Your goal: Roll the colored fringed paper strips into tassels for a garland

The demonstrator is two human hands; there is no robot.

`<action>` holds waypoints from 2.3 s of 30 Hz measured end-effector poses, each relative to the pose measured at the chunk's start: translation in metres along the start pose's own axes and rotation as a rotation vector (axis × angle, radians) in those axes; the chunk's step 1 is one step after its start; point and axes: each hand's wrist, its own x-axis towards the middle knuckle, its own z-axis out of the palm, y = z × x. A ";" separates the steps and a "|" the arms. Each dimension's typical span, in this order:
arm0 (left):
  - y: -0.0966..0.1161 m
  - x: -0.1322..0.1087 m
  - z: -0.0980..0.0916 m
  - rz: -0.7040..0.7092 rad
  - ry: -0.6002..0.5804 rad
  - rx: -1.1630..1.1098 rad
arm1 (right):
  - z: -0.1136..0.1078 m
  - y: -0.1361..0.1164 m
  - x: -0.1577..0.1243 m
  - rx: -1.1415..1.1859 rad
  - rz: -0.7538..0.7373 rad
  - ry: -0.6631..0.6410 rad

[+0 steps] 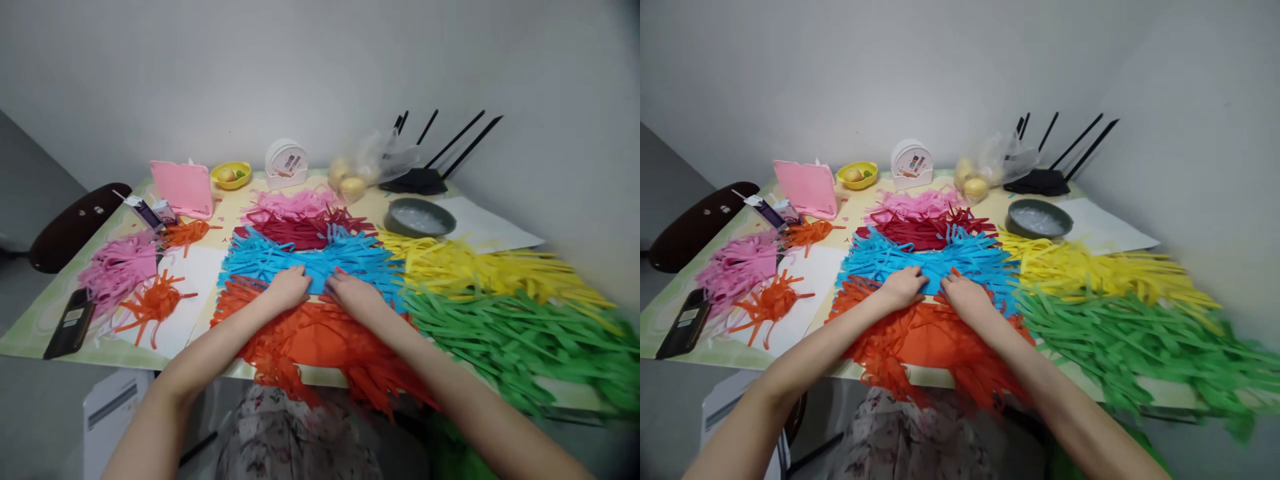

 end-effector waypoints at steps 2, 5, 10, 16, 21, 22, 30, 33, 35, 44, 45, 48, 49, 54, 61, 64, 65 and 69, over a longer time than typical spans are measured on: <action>-0.002 0.001 -0.001 0.009 -0.003 0.013 | -0.002 0.002 -0.003 -0.037 -0.013 -0.011; 0.000 0.004 -0.001 0.030 -0.013 0.019 | -0.005 0.001 -0.004 -0.104 -0.043 -0.035; -0.007 0.011 0.000 0.070 -0.057 -0.012 | -0.008 0.000 0.003 -0.168 -0.126 -0.058; -0.021 0.018 0.000 0.094 -0.062 -0.083 | -0.019 0.004 0.016 -0.174 -0.129 -0.071; -0.025 0.022 0.000 0.105 -0.070 -0.139 | -0.026 0.005 0.023 -0.121 -0.121 -0.100; -0.026 0.023 0.000 0.103 -0.073 -0.150 | -0.026 0.007 0.025 -0.104 -0.121 -0.110; -0.032 0.027 -0.007 0.051 -0.108 -0.239 | -0.024 0.024 0.045 0.043 -0.085 -0.162; -0.034 0.028 -0.009 0.034 -0.116 -0.276 | -0.026 0.026 0.046 0.074 -0.093 -0.160; -0.035 0.028 -0.010 0.025 -0.118 -0.298 | -0.027 0.025 0.044 0.075 -0.106 -0.145; -0.038 0.026 -0.012 0.002 -0.113 -0.375 | -0.023 0.018 0.040 0.010 -0.084 -0.081; -0.038 0.026 -0.012 -0.007 -0.108 -0.374 | -0.023 0.018 0.039 0.000 -0.084 -0.082; -0.036 0.025 -0.012 -0.041 -0.089 -0.361 | -0.026 0.015 0.036 -0.036 -0.099 -0.098; -0.036 0.025 -0.012 -0.050 -0.084 -0.357 | -0.028 0.013 0.035 -0.051 -0.106 -0.105; -0.034 0.024 -0.014 -0.054 -0.081 -0.350 | -0.032 0.006 0.036 -0.119 -0.120 -0.098; -0.033 0.023 -0.020 -0.039 -0.031 -0.359 | -0.036 0.007 0.042 -0.158 -0.131 -0.021; -0.032 0.020 -0.026 -0.048 0.020 -0.368 | -0.040 0.006 0.040 -0.161 -0.137 0.021; -0.032 0.018 -0.028 -0.051 0.041 -0.373 | -0.041 0.005 0.039 -0.160 -0.140 0.034; -0.029 0.016 -0.031 -0.059 0.109 -0.395 | -0.042 0.003 0.037 -0.156 -0.145 0.080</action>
